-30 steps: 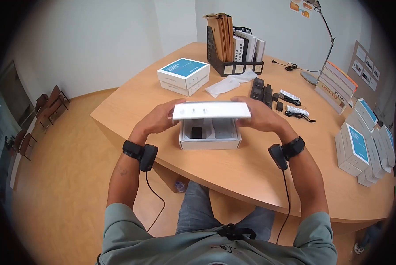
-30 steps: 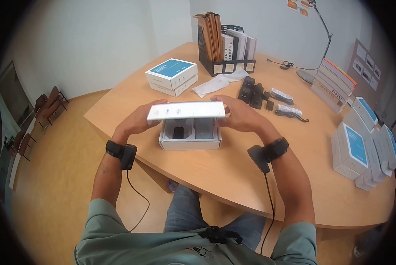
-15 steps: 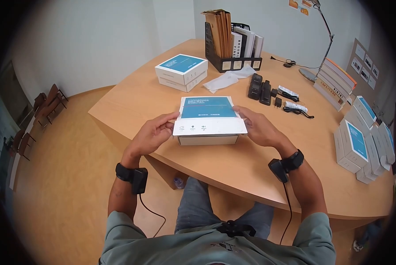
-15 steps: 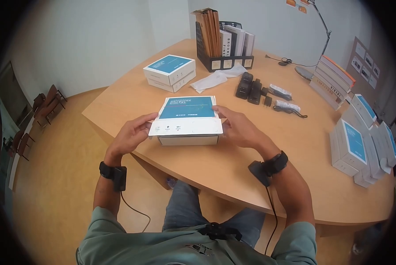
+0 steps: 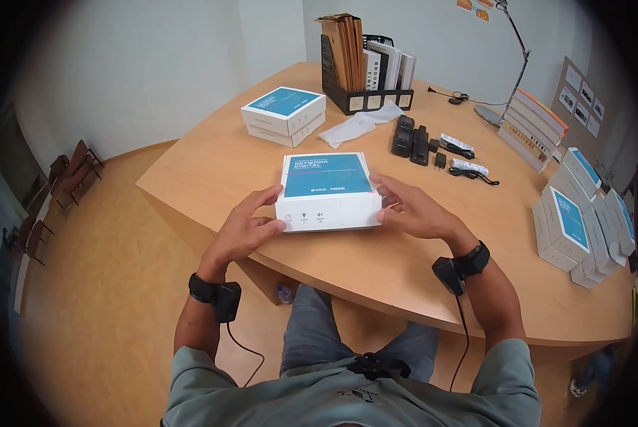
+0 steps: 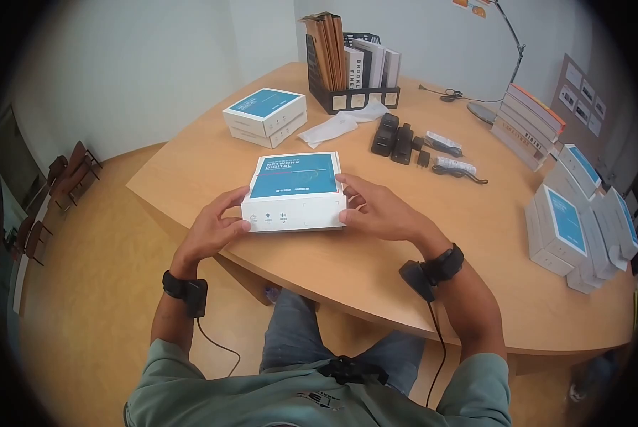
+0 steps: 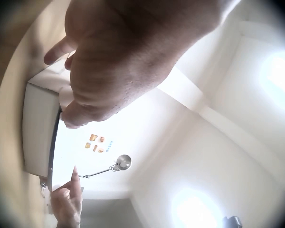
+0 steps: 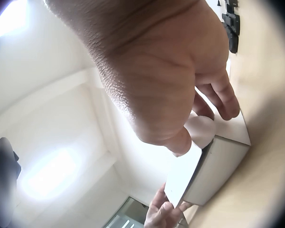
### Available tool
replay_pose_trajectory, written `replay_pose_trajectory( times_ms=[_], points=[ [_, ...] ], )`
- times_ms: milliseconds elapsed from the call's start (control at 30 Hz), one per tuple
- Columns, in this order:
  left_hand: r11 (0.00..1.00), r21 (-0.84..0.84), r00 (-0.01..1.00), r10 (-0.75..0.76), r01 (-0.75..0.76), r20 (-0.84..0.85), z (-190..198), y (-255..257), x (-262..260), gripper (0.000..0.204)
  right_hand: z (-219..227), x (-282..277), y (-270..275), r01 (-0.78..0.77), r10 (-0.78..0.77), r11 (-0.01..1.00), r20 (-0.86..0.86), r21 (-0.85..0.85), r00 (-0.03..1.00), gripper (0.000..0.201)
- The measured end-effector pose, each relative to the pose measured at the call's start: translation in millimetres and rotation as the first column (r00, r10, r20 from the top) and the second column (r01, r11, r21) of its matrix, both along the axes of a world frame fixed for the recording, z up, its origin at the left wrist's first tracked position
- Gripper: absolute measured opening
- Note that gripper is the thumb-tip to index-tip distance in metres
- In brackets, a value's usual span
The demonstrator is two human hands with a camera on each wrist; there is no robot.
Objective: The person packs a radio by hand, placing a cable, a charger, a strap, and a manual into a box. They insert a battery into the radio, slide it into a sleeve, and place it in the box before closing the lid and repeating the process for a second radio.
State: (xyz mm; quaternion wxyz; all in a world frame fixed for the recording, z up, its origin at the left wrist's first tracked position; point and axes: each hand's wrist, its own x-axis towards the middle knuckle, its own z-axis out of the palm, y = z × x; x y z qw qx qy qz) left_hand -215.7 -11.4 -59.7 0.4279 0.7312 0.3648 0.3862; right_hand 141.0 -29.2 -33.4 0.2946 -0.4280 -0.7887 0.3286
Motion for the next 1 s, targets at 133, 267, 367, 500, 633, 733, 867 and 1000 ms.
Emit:
replay_pose_trajectory(
  times_ms=[133, 267, 367, 500, 633, 733, 867, 1000],
  points=[
    [0.998, 0.014, 0.989, -0.059, 0.058, 0.134, -18.7, 6.1, -1.3, 0.066, -12.9, 0.0, -1.1, -0.020, 0.020, 1.000, -0.036, 0.014, 0.999, 0.072],
    [0.998, 0.044, 0.988, -0.056, 0.050, 0.145, -29.5, 6.9, 4.0, 0.067, -28.7, -5.5, -4.4, 0.010, -0.007, 1.000, -0.144, 0.022, 0.990, 0.072],
    [0.996, 0.075, 0.958, 0.033, -0.056, 0.284, -35.1, -0.3, 14.3, 0.061, -22.9, -16.8, -12.0, 0.136, -0.129, 0.984, -0.068, 0.119, 0.989, 0.069],
    [0.982, 0.018, 0.966, 0.181, -0.187, 0.182, -29.5, -9.8, 13.8, 0.047, -17.8, -21.2, -14.5, 0.232, -0.225, 0.971, -0.103, 0.065, 0.969, 0.052],
    [0.974, -0.068, 0.976, 0.217, -0.214, 0.033, -9.9, -15.1, 11.1, 0.036, 3.2, -24.7, -22.1, 0.264, -0.278, 0.952, -0.081, -0.155, 0.957, 0.040],
    [0.973, -0.111, 0.974, 0.214, -0.205, 0.078, -10.9, -16.4, 12.3, 0.034, -1.3, -21.5, -20.3, 0.210, -0.253, 0.948, -0.167, -0.239, 0.953, 0.035],
    [0.973, -0.128, 0.975, 0.205, -0.194, 0.086, -9.0, -13.4, 12.9, 0.033, -4.1, -18.5, -16.7, 0.182, -0.242, 0.941, -0.188, -0.285, 0.952, 0.032],
    [0.971, -0.127, 0.979, 0.205, -0.201, 0.020, -9.1, -13.1, 9.0, 0.034, -4.2, -20.6, -19.6, 0.171, -0.245, 0.931, -0.204, -0.322, 0.948, 0.030]
  ],
)
